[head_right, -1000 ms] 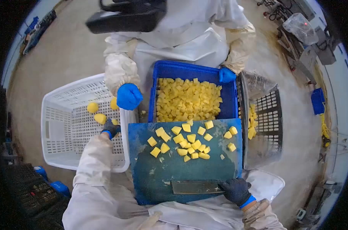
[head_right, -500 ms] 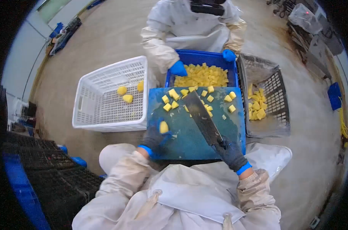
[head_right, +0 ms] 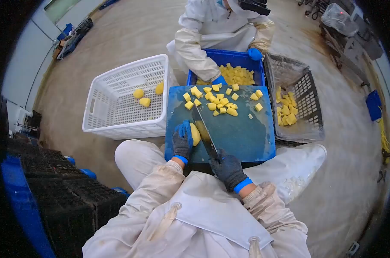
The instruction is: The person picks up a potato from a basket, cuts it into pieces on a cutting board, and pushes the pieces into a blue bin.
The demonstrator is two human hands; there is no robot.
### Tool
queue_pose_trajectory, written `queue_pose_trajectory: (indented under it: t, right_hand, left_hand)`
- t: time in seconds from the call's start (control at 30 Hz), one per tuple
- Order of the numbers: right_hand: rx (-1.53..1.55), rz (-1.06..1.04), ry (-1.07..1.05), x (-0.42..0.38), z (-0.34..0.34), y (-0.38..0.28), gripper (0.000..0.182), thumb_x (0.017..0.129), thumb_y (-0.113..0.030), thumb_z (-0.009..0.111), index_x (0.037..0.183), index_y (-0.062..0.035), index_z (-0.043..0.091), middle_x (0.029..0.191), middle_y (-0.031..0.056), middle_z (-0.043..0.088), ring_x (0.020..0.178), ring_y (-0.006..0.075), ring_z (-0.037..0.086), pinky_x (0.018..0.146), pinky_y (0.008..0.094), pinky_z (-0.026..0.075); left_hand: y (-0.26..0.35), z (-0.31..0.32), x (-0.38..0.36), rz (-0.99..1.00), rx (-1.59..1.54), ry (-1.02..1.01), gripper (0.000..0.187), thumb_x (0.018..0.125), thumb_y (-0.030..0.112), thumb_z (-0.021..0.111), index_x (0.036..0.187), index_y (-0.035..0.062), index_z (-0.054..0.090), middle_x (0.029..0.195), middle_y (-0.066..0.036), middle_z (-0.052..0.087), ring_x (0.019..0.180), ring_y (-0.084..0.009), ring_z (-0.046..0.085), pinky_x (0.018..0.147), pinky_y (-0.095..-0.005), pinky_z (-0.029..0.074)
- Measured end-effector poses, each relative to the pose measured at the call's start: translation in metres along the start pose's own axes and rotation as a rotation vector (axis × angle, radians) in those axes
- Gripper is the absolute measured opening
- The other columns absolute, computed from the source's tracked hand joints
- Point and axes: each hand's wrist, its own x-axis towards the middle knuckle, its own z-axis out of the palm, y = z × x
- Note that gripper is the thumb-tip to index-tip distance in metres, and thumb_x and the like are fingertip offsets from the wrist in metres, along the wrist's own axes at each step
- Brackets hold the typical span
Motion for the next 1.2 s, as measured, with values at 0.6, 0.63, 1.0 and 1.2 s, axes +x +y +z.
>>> queue_pose_trajectory:
  t: [0.6, 0.63, 1.0, 1.2]
  right_hand:
    - [-0.163, 0.032, -0.083, -0.01, -0.022, -0.047, 0.029, 0.083, -0.029, 0.058, 0.095, -0.0022, 0.058, 0.076, 0.0216, 0.062, 0.07, 0.0398, 0.06, 0.062, 0.0463, 0.048]
    - [-0.177, 0.005, -0.084, -0.008, -0.022, -0.047, 0.029, 0.083, -0.028, 0.057, 0.095, -0.0017, 0.058, 0.074, 0.022, 0.062, 0.07, 0.0398, 0.06, 0.062, 0.0467, 0.048]
    - [-0.243, 0.051, -0.166, 0.01, -0.019, -0.056, 0.03, 0.085, -0.029, 0.052, 0.091, 0.0002, 0.055, 0.07, 0.0234, 0.061, 0.067, 0.0399, 0.061, 0.061, 0.0485, 0.048]
    - [-0.29, 0.107, -0.209, 0.021, -0.019, -0.057, 0.034, 0.083, -0.027, 0.056, 0.099, 0.0033, 0.056, 0.073, 0.0236, 0.061, 0.069, 0.0404, 0.06, 0.062, 0.0468, 0.047]
  left_hand:
    - [0.022, 0.002, -0.002, -0.11, -0.037, 0.156, 0.029, 0.091, 0.018, 0.039, 0.112, 0.0024, 0.049, 0.111, -0.021, 0.051, 0.107, -0.0399, 0.045, 0.094, -0.0461, 0.036]
    - [0.024, 0.001, -0.001, -0.112, -0.038, 0.156, 0.029, 0.091, 0.018, 0.039, 0.112, 0.0024, 0.049, 0.111, -0.021, 0.051, 0.107, -0.0399, 0.045, 0.094, -0.0461, 0.036]
    - [0.032, -0.002, -0.003, -0.085, 0.007, 0.257, 0.024, 0.089, 0.015, 0.041, 0.107, 0.0037, 0.052, 0.099, -0.019, 0.051, 0.096, -0.0385, 0.045, 0.088, -0.0452, 0.036]
    - [0.033, -0.005, -0.002, -0.092, 0.036, 0.147, 0.026, 0.086, 0.011, 0.043, 0.109, 0.0031, 0.051, 0.098, -0.02, 0.049, 0.097, -0.0378, 0.046, 0.088, -0.045, 0.036]
